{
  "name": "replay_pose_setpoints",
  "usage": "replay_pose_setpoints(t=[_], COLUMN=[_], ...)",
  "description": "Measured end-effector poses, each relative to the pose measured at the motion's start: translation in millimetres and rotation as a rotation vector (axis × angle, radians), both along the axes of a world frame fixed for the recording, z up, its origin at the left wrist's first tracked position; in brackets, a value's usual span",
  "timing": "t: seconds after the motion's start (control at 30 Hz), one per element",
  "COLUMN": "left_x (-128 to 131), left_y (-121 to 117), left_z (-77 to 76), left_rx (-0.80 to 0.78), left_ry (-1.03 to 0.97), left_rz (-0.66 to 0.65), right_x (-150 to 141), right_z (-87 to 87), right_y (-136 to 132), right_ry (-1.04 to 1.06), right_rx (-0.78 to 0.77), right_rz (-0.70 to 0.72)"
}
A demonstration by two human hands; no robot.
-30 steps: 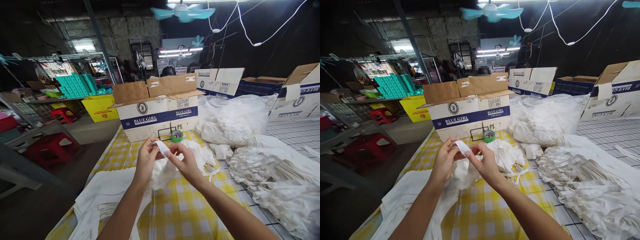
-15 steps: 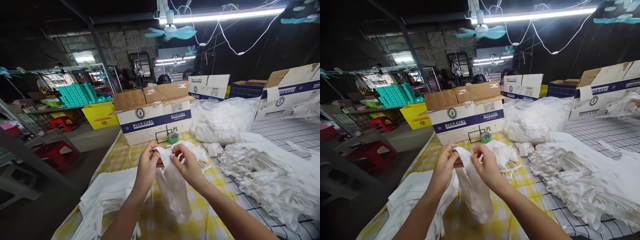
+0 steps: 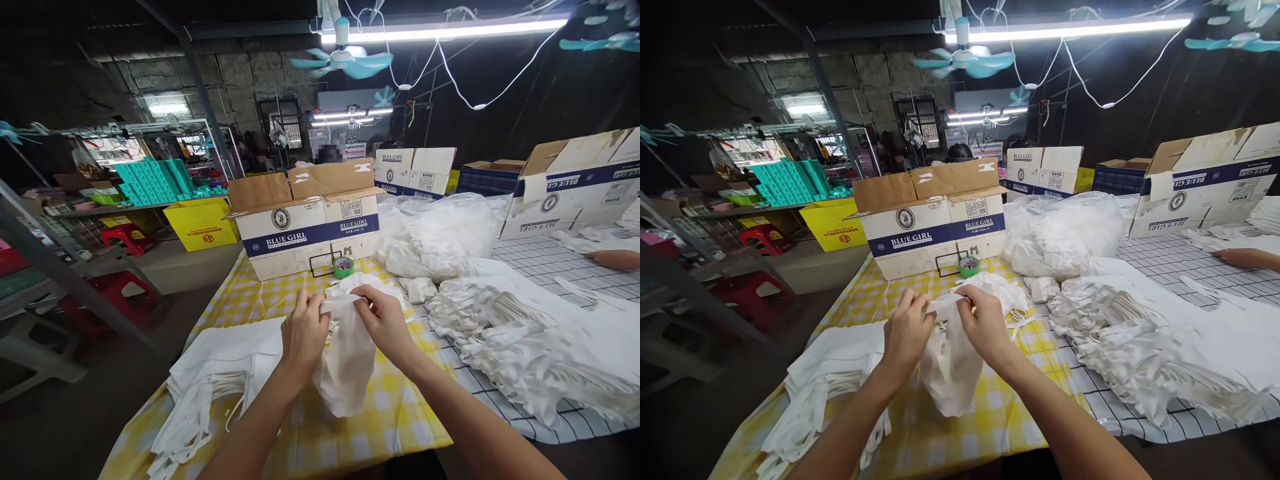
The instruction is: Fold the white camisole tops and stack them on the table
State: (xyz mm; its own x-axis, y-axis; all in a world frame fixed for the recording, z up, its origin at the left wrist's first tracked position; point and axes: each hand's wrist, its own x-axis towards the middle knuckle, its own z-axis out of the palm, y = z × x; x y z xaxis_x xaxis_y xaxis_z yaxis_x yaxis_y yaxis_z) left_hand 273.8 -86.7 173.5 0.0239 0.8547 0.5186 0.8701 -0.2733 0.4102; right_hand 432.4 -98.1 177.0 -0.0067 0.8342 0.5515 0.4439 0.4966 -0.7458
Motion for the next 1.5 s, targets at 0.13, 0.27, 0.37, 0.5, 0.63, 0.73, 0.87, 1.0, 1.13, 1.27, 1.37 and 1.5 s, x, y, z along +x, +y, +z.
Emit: replay_pose_setpoints(t=[0.13,0.27,0.37,0.5,0.63,0.73,0.87,1.0,1.13,1.27,1.37,1.5], left_x=[-17.1,-40.9,-60.0,-81.2,-91.2,-91.9,-89.7,-83.7,-74.6,-68.3,-63.6,-58.4], left_y=[10.3,19.6,23.4,23.9,17.0,6.2,-9.7,-19.2,-19.9,-15.3,-12.0,-8.6], left_z=[-32.0,-64.5,-86.6,-109.4,-121.9,-124.6,-126.9,-136.9,-153.9,-167.7,-172.1,-170.0], left_rx=[-0.117,-0.340,-0.412,-0.503,-0.642,-0.759,-0.887,-0.950,-0.936,-0.822,-0.710,-0.618], left_ry=[0.148,-0.082,-0.263,-0.428,-0.696,-0.940,-1.330,-1.260,-0.967,-0.787,-0.692,-0.695], left_rz=[0.081,0.021,0.038,0.005,-0.094,-0.198,-0.317,-0.331,-0.226,-0.135,-0.069,-0.036], right_x=[19.9,43.7,62.6,83.5,93.9,96.9,101.3,105.3,101.8,91.8,86.1,86.8], right_z=[-5.8,-25.3,-39.4,-56.2,-78.1,-96.1,-118.1,-135.9,-146.1,-148.2,-146.8,-148.1], right_y=[3.2,12.9,18.8,22.2,23.4,22.7,19.6,16.2,10.2,1.8,-1.6,-0.6], right_ry=[-0.032,0.019,0.136,0.352,0.555,0.662,0.711,0.720,0.681,0.620,0.640,0.779], right_rx=[-0.088,-0.194,-0.251,-0.362,-0.532,-0.654,-0.718,-0.744,-0.763,-0.772,-0.761,-0.798], right_rz=[-0.031,-0.029,-0.029,0.014,0.067,0.115,0.087,0.054,0.047,0.101,0.175,0.183])
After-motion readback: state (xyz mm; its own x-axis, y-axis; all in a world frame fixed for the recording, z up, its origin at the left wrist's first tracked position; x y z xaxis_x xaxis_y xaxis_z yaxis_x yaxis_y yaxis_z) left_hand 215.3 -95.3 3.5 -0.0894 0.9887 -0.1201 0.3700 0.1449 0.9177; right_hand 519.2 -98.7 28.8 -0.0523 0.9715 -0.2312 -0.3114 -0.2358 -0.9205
